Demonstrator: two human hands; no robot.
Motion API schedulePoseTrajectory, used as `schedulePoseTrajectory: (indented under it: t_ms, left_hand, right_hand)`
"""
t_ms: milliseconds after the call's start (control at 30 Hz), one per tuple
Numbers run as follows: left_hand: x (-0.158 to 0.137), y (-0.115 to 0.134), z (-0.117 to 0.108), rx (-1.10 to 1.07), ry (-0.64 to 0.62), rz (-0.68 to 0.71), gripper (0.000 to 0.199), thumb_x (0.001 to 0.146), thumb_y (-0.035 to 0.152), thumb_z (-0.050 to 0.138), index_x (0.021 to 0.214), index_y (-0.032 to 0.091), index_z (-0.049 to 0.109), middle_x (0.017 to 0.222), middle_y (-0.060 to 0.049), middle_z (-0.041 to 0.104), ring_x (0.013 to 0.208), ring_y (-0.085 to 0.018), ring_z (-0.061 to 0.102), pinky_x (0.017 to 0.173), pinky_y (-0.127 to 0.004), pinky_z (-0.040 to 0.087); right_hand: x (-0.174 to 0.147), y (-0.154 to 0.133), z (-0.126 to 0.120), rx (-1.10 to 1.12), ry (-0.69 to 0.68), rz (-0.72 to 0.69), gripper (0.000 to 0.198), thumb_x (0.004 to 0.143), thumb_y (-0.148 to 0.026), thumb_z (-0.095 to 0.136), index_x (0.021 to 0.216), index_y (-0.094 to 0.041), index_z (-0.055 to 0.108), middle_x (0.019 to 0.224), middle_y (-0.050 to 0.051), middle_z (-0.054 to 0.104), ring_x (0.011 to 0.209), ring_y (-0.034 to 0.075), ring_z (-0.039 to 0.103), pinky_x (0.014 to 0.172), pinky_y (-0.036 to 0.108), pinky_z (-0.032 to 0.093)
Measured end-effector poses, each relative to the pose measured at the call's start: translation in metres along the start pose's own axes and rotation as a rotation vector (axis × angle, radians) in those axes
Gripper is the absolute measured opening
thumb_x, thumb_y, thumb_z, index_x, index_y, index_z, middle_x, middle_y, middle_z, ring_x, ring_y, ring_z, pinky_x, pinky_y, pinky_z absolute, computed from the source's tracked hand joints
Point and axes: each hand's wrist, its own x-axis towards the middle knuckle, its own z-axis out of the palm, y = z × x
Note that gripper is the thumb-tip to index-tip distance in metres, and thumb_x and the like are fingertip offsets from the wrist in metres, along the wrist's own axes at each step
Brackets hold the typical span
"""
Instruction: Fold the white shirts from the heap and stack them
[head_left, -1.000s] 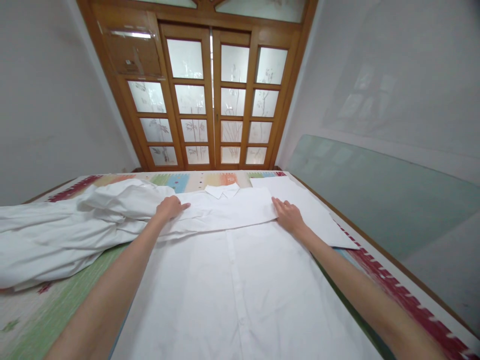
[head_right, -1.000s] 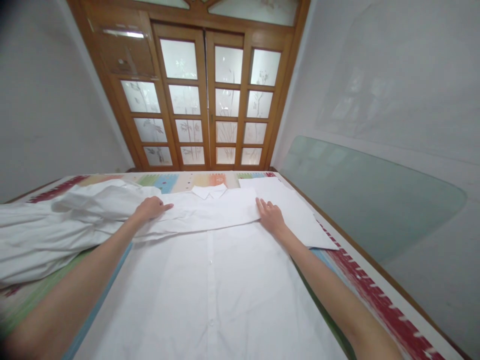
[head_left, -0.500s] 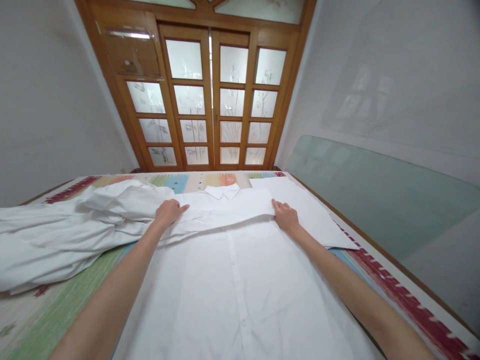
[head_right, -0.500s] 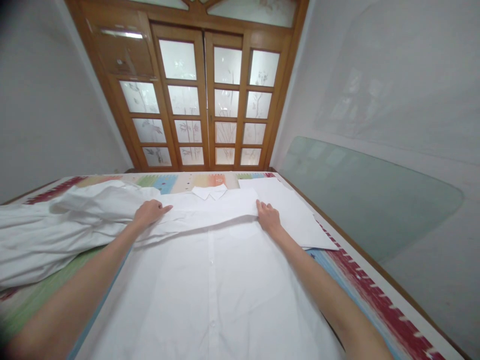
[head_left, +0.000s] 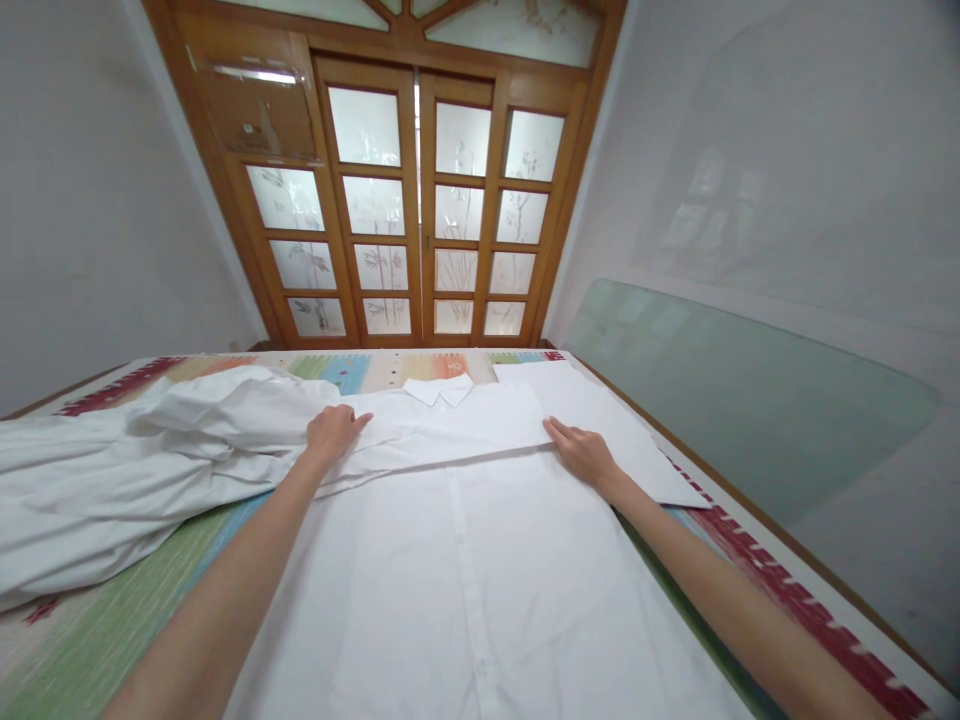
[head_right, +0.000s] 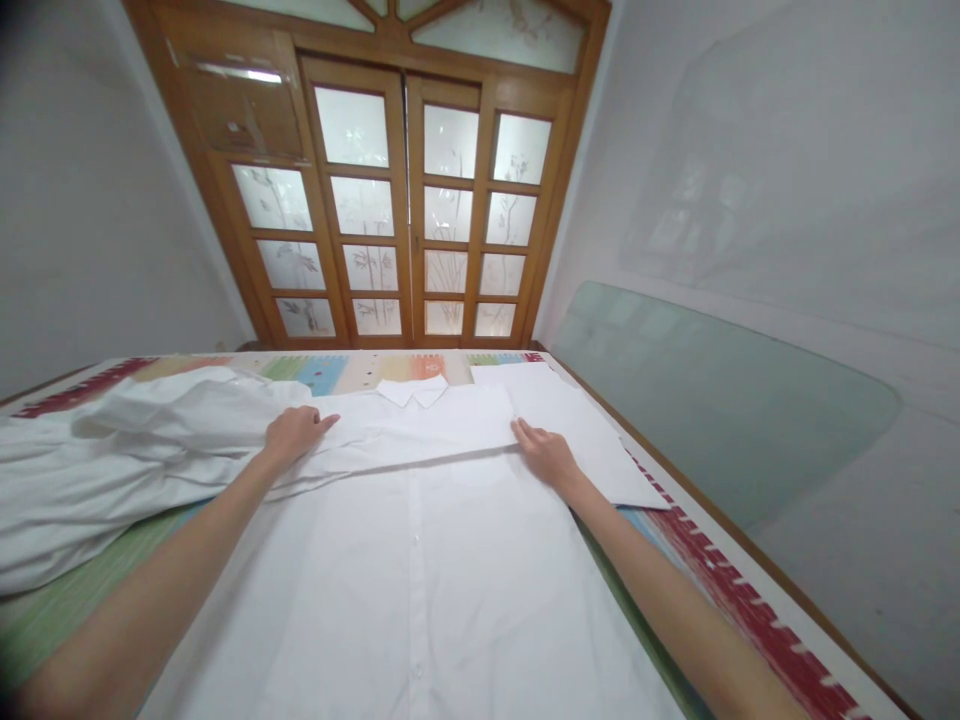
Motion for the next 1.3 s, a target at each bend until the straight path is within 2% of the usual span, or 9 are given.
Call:
schedulePoseTrajectory:
  t_ms: [133, 267, 367, 500, 733, 933, 1033, 1133, 1300]
  left_hand:
    - [-0.001, 0.001, 0.006, 0.047, -0.005, 0.018, 0.053, 0.090, 0.052, 0.038, 0.097, 0.013, 0.072, 0.101, -0.020, 0.070, 0.099, -0.034, 0.065, 0.078, -0.038, 0.048]
    - [-0.005, 0.004, 0.012, 0.115, 0.036, 0.063, 0.056, 0.094, 0.047, 0.030, 0.103, 0.010, 0.071, 0.101, -0.022, 0.069, 0.099, -0.034, 0.065, 0.079, -0.039, 0.048]
    - [-0.009, 0.005, 0.015, 0.140, 0.056, 0.089, 0.057, 0.094, 0.045, 0.027, 0.105, 0.010, 0.071, 0.100, -0.022, 0.069, 0.098, -0.034, 0.065, 0.079, -0.040, 0.047]
    - [-0.013, 0.005, 0.016, 0.142, 0.053, 0.088, 0.059, 0.095, 0.046, 0.025, 0.105, 0.010, 0.070, 0.098, -0.021, 0.070, 0.097, -0.034, 0.065, 0.078, -0.039, 0.047]
    - [-0.016, 0.003, 0.017, 0.148, 0.055, 0.088, 0.056, 0.094, 0.043, 0.025, 0.107, 0.011, 0.069, 0.100, -0.021, 0.070, 0.097, -0.033, 0.066, 0.076, -0.038, 0.047]
    - [-0.012, 0.005, 0.015, 0.095, 0.014, 0.056, 0.055, 0.093, 0.044, 0.028, 0.105, 0.012, 0.070, 0.102, -0.022, 0.069, 0.098, -0.034, 0.065, 0.077, -0.039, 0.047]
    - [-0.010, 0.005, 0.015, 0.088, 0.005, 0.052, 0.056, 0.093, 0.045, 0.027, 0.103, 0.012, 0.071, 0.102, -0.021, 0.070, 0.099, -0.034, 0.065, 0.078, -0.038, 0.047]
    - [-0.008, 0.004, 0.014, 0.101, 0.011, 0.059, 0.057, 0.094, 0.046, 0.026, 0.103, 0.011, 0.070, 0.101, -0.021, 0.070, 0.099, -0.033, 0.065, 0.078, -0.038, 0.047]
    - [0.000, 0.006, 0.008, 0.093, 0.046, 0.057, 0.057, 0.096, 0.047, 0.025, 0.101, 0.012, 0.070, 0.097, -0.020, 0.070, 0.096, -0.032, 0.066, 0.076, -0.036, 0.047]
  right_hand:
    - [-0.013, 0.007, -0.003, 0.020, 0.014, -0.082, 0.039, 0.085, -0.011, 0.046, 0.118, -0.015, 0.065, 0.132, 0.011, 0.060, 0.115, 0.025, 0.059, 0.085, 0.032, 0.052]
    - [-0.007, -0.004, -0.011, 0.048, 0.090, -0.001, 0.030, 0.084, -0.016, 0.048, 0.102, -0.012, 0.071, 0.126, 0.014, 0.064, 0.123, 0.027, 0.053, 0.098, 0.035, 0.046]
    - [0.005, -0.021, -0.014, 0.108, 0.118, 0.026, 0.036, 0.091, -0.019, 0.041, 0.114, -0.010, 0.067, 0.128, 0.015, 0.062, 0.125, 0.024, 0.052, 0.106, 0.034, 0.040]
    - [0.014, -0.038, -0.005, 0.151, -0.025, 0.043, 0.048, 0.097, -0.031, 0.035, 0.132, -0.003, 0.053, 0.141, 0.021, 0.049, 0.134, 0.025, 0.043, 0.110, 0.036, 0.032]
    - [0.010, -0.025, 0.014, 0.145, -0.150, 0.325, 0.065, 0.099, -0.047, 0.024, 0.137, 0.001, 0.046, 0.146, 0.027, 0.041, 0.139, 0.034, 0.032, 0.107, 0.051, 0.029]
    - [0.023, -0.006, 0.009, 0.286, -0.086, 0.317, 0.042, 0.098, -0.036, 0.033, 0.105, -0.009, 0.066, 0.122, 0.019, 0.064, 0.118, 0.029, 0.054, 0.097, 0.038, 0.039]
    - [0.039, -0.004, 0.008, 0.469, -0.004, 0.383, 0.033, 0.095, -0.030, 0.042, 0.115, -0.012, 0.059, 0.107, 0.012, 0.069, 0.100, 0.021, 0.062, 0.087, 0.028, 0.042]
    - [0.054, -0.004, 0.010, 0.602, 0.005, 0.488, 0.038, 0.094, -0.032, 0.045, 0.126, -0.011, 0.049, 0.095, 0.008, 0.071, 0.087, 0.019, 0.065, 0.075, 0.026, 0.044]
    - [0.066, -0.004, 0.014, 0.534, -0.038, 0.517, 0.034, 0.094, -0.026, 0.045, 0.127, -0.015, 0.046, 0.095, 0.009, 0.071, 0.092, 0.021, 0.065, 0.074, 0.026, 0.041]
